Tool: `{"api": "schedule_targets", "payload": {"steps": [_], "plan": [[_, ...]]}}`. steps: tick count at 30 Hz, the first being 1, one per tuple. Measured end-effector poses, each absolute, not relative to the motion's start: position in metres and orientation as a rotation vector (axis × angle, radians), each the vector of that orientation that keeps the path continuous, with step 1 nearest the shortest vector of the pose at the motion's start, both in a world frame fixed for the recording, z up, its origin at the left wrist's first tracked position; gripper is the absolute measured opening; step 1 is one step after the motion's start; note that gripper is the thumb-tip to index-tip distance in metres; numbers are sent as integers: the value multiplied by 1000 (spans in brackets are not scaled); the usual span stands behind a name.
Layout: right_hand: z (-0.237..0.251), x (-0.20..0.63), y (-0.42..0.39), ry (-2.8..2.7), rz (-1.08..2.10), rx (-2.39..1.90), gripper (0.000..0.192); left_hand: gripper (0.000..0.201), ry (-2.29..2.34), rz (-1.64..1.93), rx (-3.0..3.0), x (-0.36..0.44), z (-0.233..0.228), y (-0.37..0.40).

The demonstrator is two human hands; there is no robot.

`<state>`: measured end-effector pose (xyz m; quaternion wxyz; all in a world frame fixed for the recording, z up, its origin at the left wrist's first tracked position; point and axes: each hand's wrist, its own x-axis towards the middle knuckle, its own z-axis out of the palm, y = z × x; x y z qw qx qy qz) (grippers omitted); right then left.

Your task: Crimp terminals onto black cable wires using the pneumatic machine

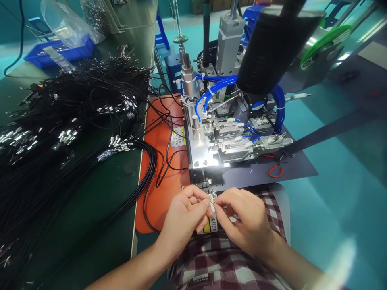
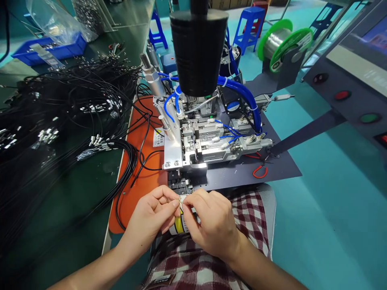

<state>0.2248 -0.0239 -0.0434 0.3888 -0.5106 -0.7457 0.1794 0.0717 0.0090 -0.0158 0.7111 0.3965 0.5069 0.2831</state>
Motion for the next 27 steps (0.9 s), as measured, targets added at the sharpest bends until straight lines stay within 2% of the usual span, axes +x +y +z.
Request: {"api": "schedule_targets", "payload": {"steps": [4, 11, 15, 18, 23, 25, 27], "plan": [[-37, 225, -25, -1900, 529, -1318, 10, 15, 1154, 630, 942, 71, -16, 7], [-30, 225, -18, -1368, 1281, -1501, 15, 15, 1133, 596, 990, 71, -18, 4], [-32, 226, -14, -1216, 1504, -1513, 15, 17, 1126, 595, 977, 72, -15, 4], [-34, 226, -17, -1485, 1234, -1541, 16, 19, 1133, 607, 983, 72, -17, 5], [-34, 226, -24, -2067, 320, -1452, 18, 20, 1166, 612, 988, 70, -25, 4], [-32, 226, -23, -2157, 167, -1408, 18, 19, 1172, 601, 993, 70, -27, 3], [-30, 228, -21, -2179, 175, -1399, 17, 18, 1173, 588, 1002, 70, -27, 3]]}}
